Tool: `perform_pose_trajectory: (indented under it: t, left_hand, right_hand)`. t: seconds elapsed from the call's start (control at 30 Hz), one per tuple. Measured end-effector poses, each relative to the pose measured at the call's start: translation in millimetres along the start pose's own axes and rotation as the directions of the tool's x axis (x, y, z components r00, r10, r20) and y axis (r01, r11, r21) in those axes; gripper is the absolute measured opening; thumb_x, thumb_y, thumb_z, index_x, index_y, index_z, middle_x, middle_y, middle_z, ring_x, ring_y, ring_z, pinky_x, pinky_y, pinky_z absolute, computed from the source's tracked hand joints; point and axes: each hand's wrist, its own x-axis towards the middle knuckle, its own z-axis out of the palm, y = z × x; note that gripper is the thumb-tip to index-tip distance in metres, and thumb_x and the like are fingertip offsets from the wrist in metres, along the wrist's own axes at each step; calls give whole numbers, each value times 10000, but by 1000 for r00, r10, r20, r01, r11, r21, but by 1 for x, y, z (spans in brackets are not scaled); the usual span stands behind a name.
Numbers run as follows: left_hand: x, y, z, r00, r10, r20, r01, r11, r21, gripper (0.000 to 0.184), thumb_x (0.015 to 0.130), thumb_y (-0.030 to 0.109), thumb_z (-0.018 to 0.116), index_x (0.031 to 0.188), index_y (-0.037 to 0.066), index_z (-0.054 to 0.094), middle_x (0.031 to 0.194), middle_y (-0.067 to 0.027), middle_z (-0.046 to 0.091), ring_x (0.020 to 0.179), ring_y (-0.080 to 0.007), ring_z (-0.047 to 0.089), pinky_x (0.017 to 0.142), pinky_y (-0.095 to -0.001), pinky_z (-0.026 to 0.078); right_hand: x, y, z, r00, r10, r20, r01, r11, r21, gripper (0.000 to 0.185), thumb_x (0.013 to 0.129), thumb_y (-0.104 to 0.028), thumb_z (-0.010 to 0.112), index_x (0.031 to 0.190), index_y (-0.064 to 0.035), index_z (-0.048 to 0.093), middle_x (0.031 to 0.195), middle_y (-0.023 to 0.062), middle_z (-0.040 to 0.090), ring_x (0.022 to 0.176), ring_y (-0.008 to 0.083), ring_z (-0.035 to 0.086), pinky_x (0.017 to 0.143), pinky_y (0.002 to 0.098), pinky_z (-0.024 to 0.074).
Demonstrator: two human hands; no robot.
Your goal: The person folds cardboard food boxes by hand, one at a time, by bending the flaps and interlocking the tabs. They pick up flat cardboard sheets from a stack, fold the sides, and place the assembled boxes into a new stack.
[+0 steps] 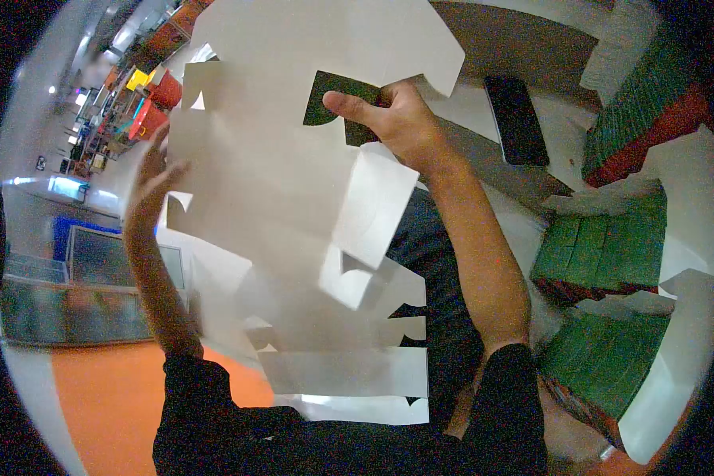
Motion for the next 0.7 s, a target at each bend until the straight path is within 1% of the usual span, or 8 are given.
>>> perform_pose_trajectory:
  t: [0.1, 0.27, 0.5, 0.53, 0.57, 0.6, 0.63, 0.7]
  left_hand:
    - [-9, -21, 8, 992, -125, -25, 123, 991, -60, 465, 784, 112, 702, 1181, -14, 495, 1016, -98, 627, 905, -143, 603, 770, -269, 487]
    - [-13, -30, 6, 957, -67, -282, 48, 996, -75, 286, 829, 134, 636, 1048, -31, 553, 868, -70, 628, 750, -116, 589, 684, -254, 472]
    - [-3, -66, 19, 825, 165, -541, -124, 986, 112, 237, 823, 136, 628, 978, -21, 542, 885, -86, 606, 743, -135, 594, 607, -270, 483]
    - [0, -64, 29, 818, 161, -553, -66, 980, 188, 218, 807, 119, 633, 962, -6, 545, 853, -89, 601, 716, -127, 591, 575, -260, 472]
    - [2, -65, 38, 821, 214, -530, -118, 971, 208, 225, 785, 99, 647, 955, -10, 548, 843, -99, 612, 691, -115, 589, 573, -260, 474]
    - [5, -68, 48, 855, 78, -512, 22, 982, 187, 232, 760, 89, 669, 930, -22, 558, 817, -124, 622, 664, -125, 592, 567, -265, 476]
    - [2, -53, 62, 916, -67, -395, 65, 998, -17, 224, 771, 117, 671, 919, -19, 573, 899, -154, 618, 731, -162, 604, 615, -286, 490]
    - [1, -57, 84, 897, 311, -313, -255, 944, 208, 226, 782, 154, 675, 914, -8, 588, 1019, -206, 580, 888, -255, 604, 724, -340, 492]
  right_hand:
    - [5, 0, 2, 1000, 19, -6, -19, 997, 72, 524, 752, -541, 678, 805, -21, 641, 644, -8, 563, 543, 72, 500, 493, 228, 414]
    - [-7, -17, 11, 989, 125, 81, -148, 889, 434, 800, 861, -655, 359, 1210, 56, 471, 1086, 169, 591, 984, 221, 584, 874, 326, 452]
    - [-22, -30, 46, 987, 51, 153, -125, 844, 521, 604, 876, -505, 490, 1226, -13, 493, 1142, 124, 580, 1066, 224, 536, 931, 366, 398]
    - [-24, -24, 47, 975, -15, 220, -102, 855, 509, 569, 867, -456, 546, 1227, -17, 494, 1144, 122, 578, 1049, 218, 544, 927, 362, 403]
    - [-24, -18, 44, 981, -12, 195, -22, 985, 171, 531, 846, -395, 600, 1207, -16, 506, 1124, 113, 586, 1026, 207, 550, 907, 350, 414]
    - [-20, -10, 45, 988, -35, 153, 64, 979, -195, 500, 826, -334, 653, 1188, -16, 519, 1103, 104, 594, 1002, 197, 557, 887, 338, 426]
    - [-18, -3, 55, 989, 137, 52, -120, 963, -243, 437, 787, -249, 709, 1117, -9, 553, 1043, 87, 615, 952, 175, 566, 830, 318, 448]
    - [-11, 14, 63, 994, -105, 10, 104, 961, -255, 429, 786, -307, 704, 1058, 1, 584, 978, 113, 656, 854, 220, 636, 773, 354, 495]
